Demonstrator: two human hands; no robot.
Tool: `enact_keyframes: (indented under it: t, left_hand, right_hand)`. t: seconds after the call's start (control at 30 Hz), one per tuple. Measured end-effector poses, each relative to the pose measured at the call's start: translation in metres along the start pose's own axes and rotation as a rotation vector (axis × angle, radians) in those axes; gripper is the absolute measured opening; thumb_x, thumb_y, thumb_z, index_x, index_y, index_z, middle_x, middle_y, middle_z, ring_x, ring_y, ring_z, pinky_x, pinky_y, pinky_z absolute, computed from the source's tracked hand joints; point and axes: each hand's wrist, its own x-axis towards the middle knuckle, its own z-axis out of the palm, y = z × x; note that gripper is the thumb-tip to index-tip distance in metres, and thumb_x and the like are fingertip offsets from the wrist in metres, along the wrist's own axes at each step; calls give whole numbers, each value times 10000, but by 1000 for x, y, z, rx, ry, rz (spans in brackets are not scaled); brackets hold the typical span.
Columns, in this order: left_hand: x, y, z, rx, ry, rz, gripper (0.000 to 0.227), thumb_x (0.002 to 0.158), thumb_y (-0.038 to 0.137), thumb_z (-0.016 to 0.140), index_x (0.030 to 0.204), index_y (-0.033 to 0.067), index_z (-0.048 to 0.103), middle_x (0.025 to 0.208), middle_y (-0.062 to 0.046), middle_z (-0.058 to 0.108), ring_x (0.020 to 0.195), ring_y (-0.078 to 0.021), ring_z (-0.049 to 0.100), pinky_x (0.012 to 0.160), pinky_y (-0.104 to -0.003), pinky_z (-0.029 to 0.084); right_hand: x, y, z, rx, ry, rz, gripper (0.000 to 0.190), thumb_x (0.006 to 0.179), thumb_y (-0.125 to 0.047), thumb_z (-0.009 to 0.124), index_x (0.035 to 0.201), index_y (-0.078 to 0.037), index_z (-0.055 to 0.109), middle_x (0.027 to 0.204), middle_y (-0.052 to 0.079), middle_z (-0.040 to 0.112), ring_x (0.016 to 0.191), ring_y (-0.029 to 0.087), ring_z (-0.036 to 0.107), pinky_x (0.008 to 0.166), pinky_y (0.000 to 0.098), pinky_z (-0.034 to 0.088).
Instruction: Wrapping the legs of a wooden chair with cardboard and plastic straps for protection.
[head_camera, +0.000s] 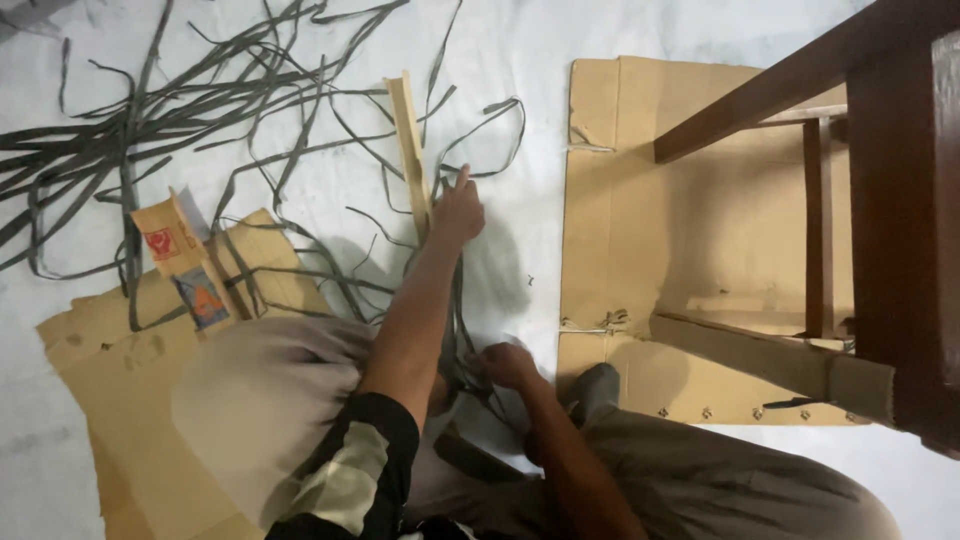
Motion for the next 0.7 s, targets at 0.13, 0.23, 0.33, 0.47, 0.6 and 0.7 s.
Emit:
enact_keyframes:
  t: [0.13,0.23,0.33,0.47,0.6,0.7]
  left_hand:
    - [4,-5,22,171,-7,51,332,966,176,569,1266,35,579,1392,-123,511,1096,-316,654,902,-433,535]
    - [-9,2,45,239,75,113,361,916,156,610,1256,48,550,1223,-106,570,1063,-273,659,890,-410,528]
    - [-29,17,76,-47,103,28,419,910,119,617,1306,84,482,1151,-113,595,1015,-301,688,818,-436,564]
    - [-97,63,57,-399,195,245,440,931,43,509,1357,-18,599,1357,-251,584,1266,-440,601,1106,-510,444]
    - [-145,95,55,-569,75,275,464,944,108,495,1386,19,608,1445,-160,559,1299,-390,591,1119,-492,458]
    - [-174,108,56,-612,-49,298,477,991,138,437,1434,65,595,1511,-114,521,1376,-354,537,1163,-465,433]
  right_hand:
    - [29,25,23,-10,15,42,579,851,-735,515,1040,-261,790,1034,71,776,1059,377,710,941,522,550]
    - [52,39,37,1,53,-6,582,885,-665,517,1126,-197,766,1109,114,761,1093,392,697,979,530,537]
    - [20,18,16,69,81,-83,625,916,-560,501,1219,-62,725,1196,223,728,1133,486,652,1003,599,509]
    - [52,62,18,86,186,-62,501,887,-526,586,1191,-155,730,1215,115,742,1167,365,682,1025,512,561]
    - [22,68,-36,464,496,198,708,845,-790,539,1143,-171,708,1144,149,744,1146,407,666,1016,557,527]
    - [12,73,-71,581,750,273,566,938,-600,467,1132,-130,715,1171,178,728,1202,368,642,1023,523,501]
